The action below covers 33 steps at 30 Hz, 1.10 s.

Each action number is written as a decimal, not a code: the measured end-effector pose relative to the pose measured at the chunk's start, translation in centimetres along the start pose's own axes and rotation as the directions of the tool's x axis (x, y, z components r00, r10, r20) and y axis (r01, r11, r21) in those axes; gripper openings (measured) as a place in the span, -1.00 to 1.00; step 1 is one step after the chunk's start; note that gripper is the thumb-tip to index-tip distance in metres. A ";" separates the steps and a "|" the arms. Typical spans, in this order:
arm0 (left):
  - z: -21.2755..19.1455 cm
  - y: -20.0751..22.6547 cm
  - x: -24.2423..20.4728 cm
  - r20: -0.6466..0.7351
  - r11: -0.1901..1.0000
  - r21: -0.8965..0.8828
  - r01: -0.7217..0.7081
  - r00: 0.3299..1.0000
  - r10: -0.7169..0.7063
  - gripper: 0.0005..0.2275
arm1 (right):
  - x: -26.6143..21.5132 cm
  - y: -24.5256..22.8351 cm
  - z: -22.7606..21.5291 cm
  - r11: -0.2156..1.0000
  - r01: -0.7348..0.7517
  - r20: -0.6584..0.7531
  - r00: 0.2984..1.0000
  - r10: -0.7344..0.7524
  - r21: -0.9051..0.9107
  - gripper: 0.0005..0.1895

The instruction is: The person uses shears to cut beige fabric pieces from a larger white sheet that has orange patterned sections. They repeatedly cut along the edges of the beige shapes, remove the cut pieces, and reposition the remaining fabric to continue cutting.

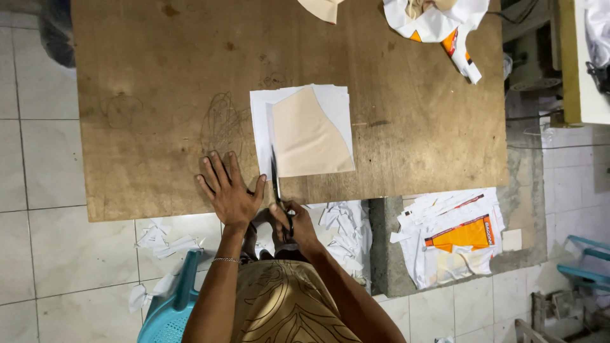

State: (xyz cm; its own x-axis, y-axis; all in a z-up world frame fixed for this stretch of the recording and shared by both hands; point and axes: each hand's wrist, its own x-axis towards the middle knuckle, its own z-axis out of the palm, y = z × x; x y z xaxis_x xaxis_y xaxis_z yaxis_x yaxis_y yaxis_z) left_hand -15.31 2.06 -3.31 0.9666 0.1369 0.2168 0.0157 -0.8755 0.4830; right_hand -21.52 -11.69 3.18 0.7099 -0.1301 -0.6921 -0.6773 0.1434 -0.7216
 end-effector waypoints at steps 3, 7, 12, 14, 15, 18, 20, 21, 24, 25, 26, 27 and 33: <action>0.0 0.1 0.1 -0.026 1.000 0.015 0.001 1.000 -0.001 -0.24 | 0.7 -2.2 0.7 0.999 -0.029 0.033 0.999 0.030 -0.018 -0.44; -0.1 0.1 0.0 0.003 1.000 0.001 0.010 1.000 -0.010 -0.25 | 1.8 -2.1 0.3 0.999 -0.049 0.025 0.999 0.048 0.016 -0.46; -0.3 0.4 0.1 0.029 0.999 -0.016 0.037 0.999 -0.036 -0.22 | 3.7 -3.6 0.5 0.998 -0.066 0.074 0.995 0.067 -0.010 -0.29; -0.6 0.4 0.1 0.050 0.998 -0.030 0.046 0.998 -0.045 -0.22 | 4.9 -3.4 0.8 0.994 -0.030 0.054 0.998 0.025 0.104 -0.51; -0.4 0.3 0.1 0.041 0.998 -0.035 0.049 0.998 -0.048 -0.22 | 5.1 -3.5 0.5 0.995 -0.022 0.056 0.998 0.017 0.097 -0.51; 0.1 0.0 0.1 0.009 0.999 -0.008 0.040 0.999 -0.040 -0.21 | 5.3 -4.5 0.4 0.999 -0.012 0.081 0.997 0.009 0.033 -0.52; 0.3 -0.1 -0.1 0.000 0.999 -0.023 0.044 0.999 -0.044 -0.22 | 5.1 -6.1 1.0 0.998 -0.060 0.101 0.993 0.061 -0.011 -0.31; 0.2 -0.1 -0.1 -0.007 0.998 -0.026 0.052 0.999 -0.052 -0.22 | 5.7 -6.1 1.0 0.998 -0.056 0.105 0.993 0.058 -0.022 -0.31; 0.1 -0.1 -0.2 -0.026 0.998 -0.040 0.044 0.999 -0.046 -0.24 | 7.5 -6.2 0.9 0.999 -0.023 0.086 0.996 0.026 -0.034 -0.33; 0.1 0.0 -0.1 -0.028 0.998 -0.047 0.045 0.999 -0.047 -0.24 | 8.1 -6.0 0.7 0.999 -0.020 0.080 0.996 0.024 -0.048 -0.39; 0.1 0.0 0.0 -0.031 0.997 -0.054 0.046 0.998 -0.048 -0.23 | 8.7 -5.9 0.5 0.998 -0.018 0.074 0.997 0.022 -0.062 -0.44; 0.1 0.1 0.1 -0.038 0.997 -0.058 0.050 0.998 -0.052 -0.23 | 8.3 -7.0 0.4 0.998 -0.012 0.076 0.997 0.017 -0.068 -0.44; 0.3 0.0 0.0 -0.048 0.998 -0.037 0.049 0.998 -0.051 -0.23 | 6.4 -11.9 1.2 0.980 -0.038 0.192 0.978 0.076 -0.198 -0.12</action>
State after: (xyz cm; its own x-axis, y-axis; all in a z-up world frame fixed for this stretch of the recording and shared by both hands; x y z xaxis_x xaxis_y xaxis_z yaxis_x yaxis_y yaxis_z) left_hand -15.21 1.95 -3.58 0.9510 0.2033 0.2328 0.0535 -0.8501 0.5239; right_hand -8.63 -13.05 7.35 0.6799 0.0718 -0.7298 -0.7284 -0.0485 -0.6834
